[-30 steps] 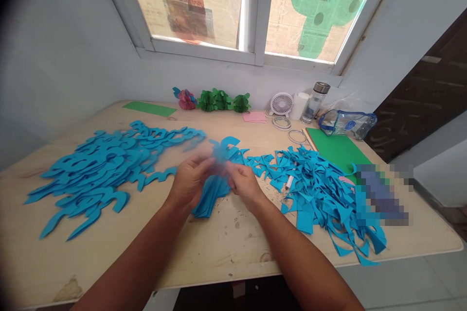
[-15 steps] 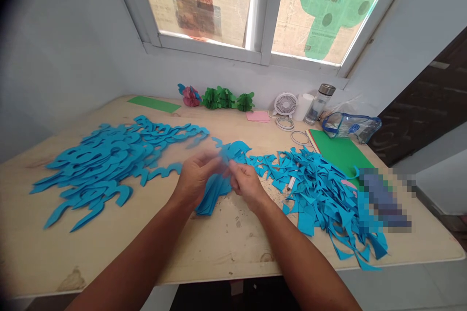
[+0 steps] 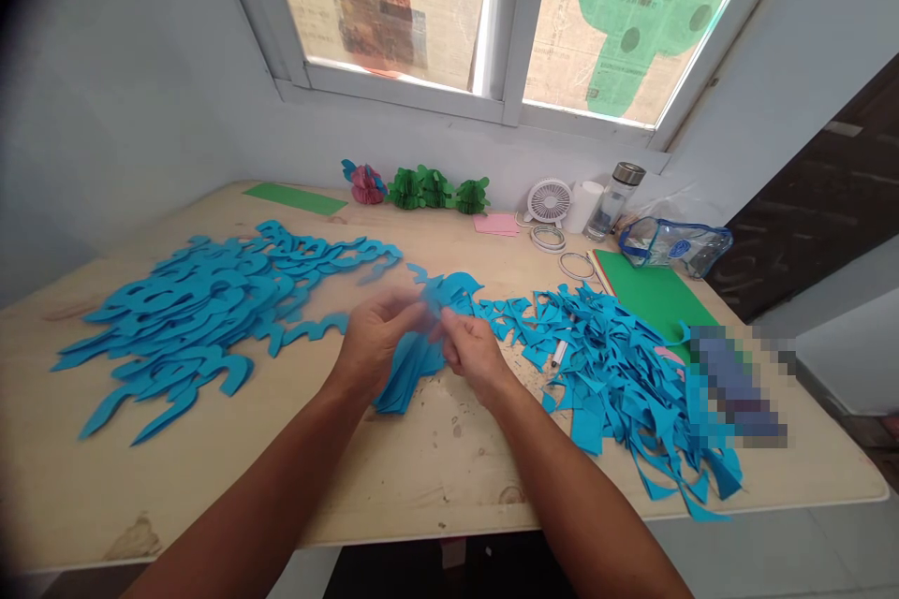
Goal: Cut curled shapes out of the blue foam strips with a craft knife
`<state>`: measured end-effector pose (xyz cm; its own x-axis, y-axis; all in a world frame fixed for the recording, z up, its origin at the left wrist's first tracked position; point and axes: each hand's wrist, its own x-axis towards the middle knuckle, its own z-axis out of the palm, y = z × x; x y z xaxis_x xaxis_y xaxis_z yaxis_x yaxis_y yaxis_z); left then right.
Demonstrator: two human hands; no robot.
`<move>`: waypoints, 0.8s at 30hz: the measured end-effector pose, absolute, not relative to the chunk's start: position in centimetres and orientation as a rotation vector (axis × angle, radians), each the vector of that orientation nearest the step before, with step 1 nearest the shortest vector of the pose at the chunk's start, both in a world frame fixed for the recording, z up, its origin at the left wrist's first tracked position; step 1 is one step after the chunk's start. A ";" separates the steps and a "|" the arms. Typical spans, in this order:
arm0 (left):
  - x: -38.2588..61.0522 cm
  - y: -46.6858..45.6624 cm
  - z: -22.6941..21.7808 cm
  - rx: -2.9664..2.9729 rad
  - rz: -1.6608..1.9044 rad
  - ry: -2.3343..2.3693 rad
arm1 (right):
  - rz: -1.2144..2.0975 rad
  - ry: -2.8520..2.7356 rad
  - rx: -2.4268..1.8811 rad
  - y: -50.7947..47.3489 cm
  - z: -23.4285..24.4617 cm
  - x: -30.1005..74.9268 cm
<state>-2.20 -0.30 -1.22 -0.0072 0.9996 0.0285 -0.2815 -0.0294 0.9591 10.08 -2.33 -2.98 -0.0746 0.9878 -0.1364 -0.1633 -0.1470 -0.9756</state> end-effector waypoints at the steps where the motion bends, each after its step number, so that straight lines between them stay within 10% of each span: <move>1: -2.2 -0.3 -1.2 1.019 1.356 0.985 | 1.434 -1.057 -1.157 -2.3 -3.0 10.1; 24: -2.2 -0.2 -1.3 1.056 1.353 0.988 | 1.430 -1.061 -1.190 -2.4 -2.5 9.9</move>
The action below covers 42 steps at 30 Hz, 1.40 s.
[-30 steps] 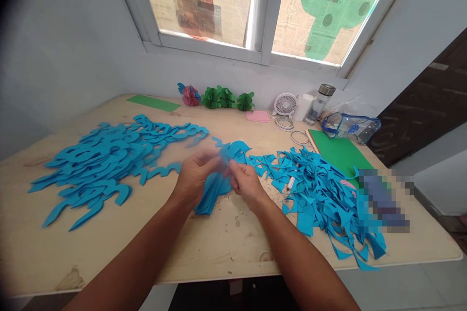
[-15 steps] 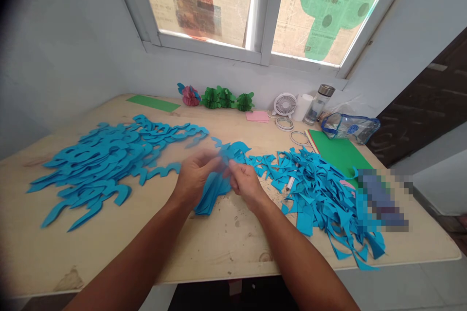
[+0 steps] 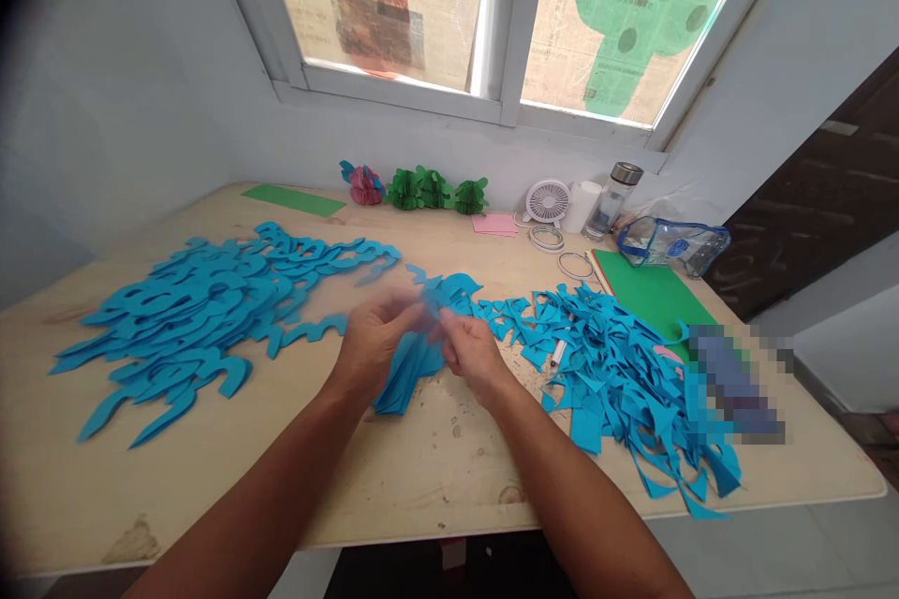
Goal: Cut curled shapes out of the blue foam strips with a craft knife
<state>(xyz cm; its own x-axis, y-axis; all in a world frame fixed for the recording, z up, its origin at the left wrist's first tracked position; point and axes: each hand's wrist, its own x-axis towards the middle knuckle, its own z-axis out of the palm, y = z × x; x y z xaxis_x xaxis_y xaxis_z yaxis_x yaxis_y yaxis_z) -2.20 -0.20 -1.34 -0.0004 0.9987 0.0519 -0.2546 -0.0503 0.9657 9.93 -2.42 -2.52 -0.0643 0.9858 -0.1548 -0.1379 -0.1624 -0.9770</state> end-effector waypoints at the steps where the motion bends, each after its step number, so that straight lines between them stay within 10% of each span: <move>1: -2.2 -0.2 -1.4 1.056 1.351 0.986 | 1.428 -1.060 -1.197 -2.4 -2.5 9.9; 42: -3.7 0.6 -1.1 1.246 1.250 1.085 | 1.380 -1.174 -1.248 -2.2 -3.0 10.7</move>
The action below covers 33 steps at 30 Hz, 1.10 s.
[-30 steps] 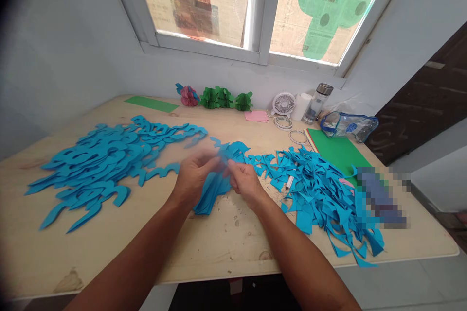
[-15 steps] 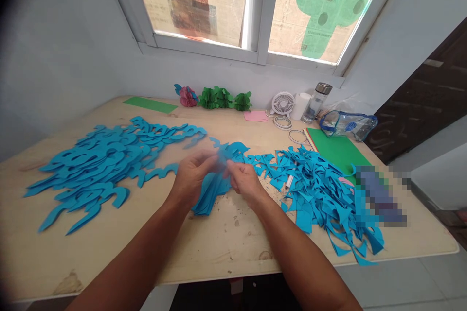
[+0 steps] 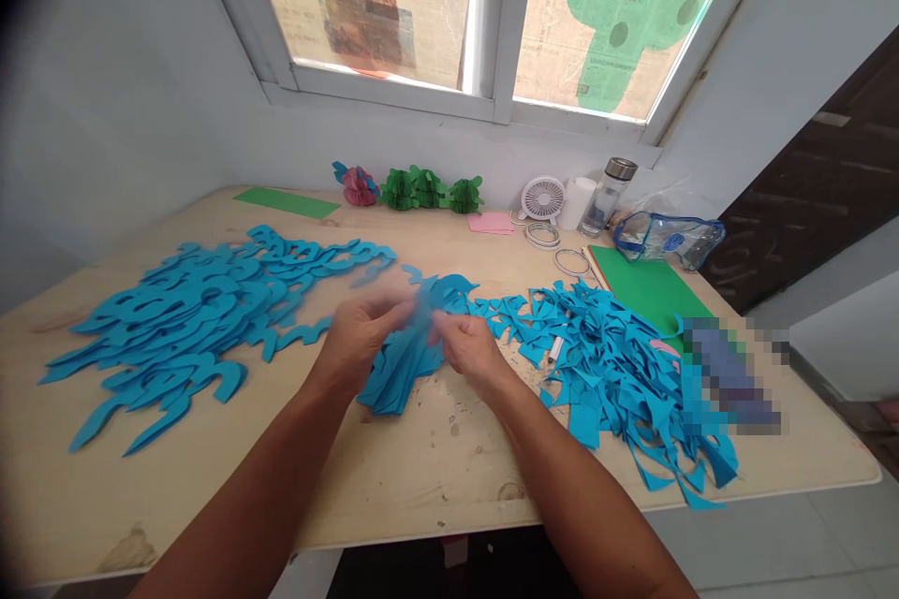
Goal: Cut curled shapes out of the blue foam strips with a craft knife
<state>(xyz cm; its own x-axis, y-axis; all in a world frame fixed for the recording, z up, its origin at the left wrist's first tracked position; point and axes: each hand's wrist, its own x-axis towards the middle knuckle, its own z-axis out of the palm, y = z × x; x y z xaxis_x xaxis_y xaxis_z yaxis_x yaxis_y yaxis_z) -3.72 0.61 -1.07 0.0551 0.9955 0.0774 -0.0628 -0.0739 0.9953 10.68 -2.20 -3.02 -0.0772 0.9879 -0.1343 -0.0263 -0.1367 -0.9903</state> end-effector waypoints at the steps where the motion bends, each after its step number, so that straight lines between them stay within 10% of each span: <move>1: -3.9 0.7 -1.0 1.256 1.219 1.079 | 1.380 -1.175 -1.251 -2.2 -3.0 10.7; 33: -3.0 -0.1 -1.2 1.144 1.091 0.927 | 1.340 -1.163 -1.155 -2.5 -2.7 9.7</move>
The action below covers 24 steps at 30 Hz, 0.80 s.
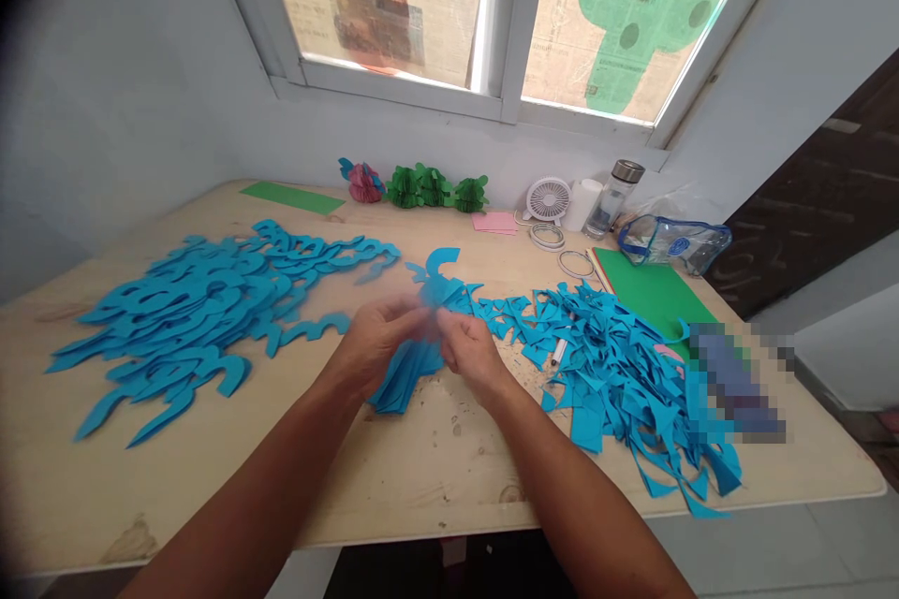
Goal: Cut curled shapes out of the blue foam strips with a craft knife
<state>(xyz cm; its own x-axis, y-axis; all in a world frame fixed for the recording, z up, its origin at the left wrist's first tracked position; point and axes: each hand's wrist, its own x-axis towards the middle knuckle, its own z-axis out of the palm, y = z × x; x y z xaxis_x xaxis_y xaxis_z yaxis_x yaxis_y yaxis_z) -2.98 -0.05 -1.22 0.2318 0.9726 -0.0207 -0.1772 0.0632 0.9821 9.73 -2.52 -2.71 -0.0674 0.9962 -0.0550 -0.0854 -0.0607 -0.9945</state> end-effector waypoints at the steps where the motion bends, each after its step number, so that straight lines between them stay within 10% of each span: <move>1: -3.0 -0.1 -1.2 1.145 1.092 0.927 | 1.342 -1.156 -1.157 -2.5 -2.7 9.7; 24: -2.8 -0.2 -1.0 1.108 1.085 0.930 | 1.339 -1.158 -1.166 -2.4 -3.2 9.8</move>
<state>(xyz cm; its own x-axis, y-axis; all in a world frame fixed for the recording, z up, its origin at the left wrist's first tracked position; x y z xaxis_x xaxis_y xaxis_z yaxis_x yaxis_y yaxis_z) -2.84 -0.17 -1.04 0.2287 0.9724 -0.0463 -0.1939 0.0921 0.9767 9.82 -2.41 -3.19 -0.0615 0.9961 -0.0627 -0.0819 -0.0677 -0.9943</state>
